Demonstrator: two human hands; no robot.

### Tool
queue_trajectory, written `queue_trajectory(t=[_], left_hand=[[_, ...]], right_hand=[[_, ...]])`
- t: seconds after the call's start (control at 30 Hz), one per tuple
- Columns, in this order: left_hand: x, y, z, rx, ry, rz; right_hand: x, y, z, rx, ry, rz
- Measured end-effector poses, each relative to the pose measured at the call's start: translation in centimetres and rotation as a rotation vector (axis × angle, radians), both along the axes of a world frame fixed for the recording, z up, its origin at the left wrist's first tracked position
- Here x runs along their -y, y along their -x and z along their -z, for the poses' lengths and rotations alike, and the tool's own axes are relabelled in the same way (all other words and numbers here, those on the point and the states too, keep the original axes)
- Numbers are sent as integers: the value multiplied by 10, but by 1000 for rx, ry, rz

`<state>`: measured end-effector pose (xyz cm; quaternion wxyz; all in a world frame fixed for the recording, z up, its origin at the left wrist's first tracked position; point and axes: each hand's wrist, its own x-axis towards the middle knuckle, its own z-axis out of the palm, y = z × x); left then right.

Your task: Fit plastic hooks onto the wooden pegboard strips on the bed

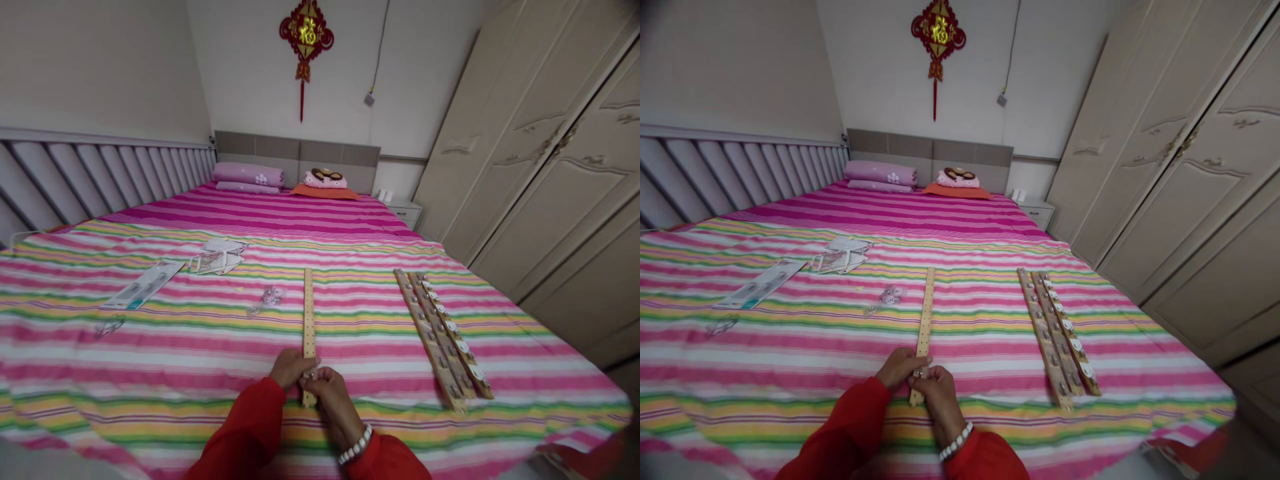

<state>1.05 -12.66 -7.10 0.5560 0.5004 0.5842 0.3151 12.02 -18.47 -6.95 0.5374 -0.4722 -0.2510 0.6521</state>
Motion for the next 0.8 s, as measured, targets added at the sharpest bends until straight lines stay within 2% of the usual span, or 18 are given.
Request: queue_trajectory(t=[0.2, 0.33, 0.53, 0.6, 0.67, 0.8], left_hand=[[3, 5, -16, 153, 98, 114], [5, 9, -19, 132, 136, 161], [1, 20, -20, -43, 44, 159], [-5, 31, -26, -87, -46, 93], [-16, 46, -32, -108, -216, -52], [-44, 82, -36, -159, -541, -509]], right_hand=[[3, -9, 4, 53, 22, -106], [6, -17, -3, -4, -8, -177], [8, -26, -8, -5, -29, -254], [8, -30, -8, 30, -40, -290], [8, -34, -5, 68, -40, -308], [4, -41, 0, 141, -33, -215]])
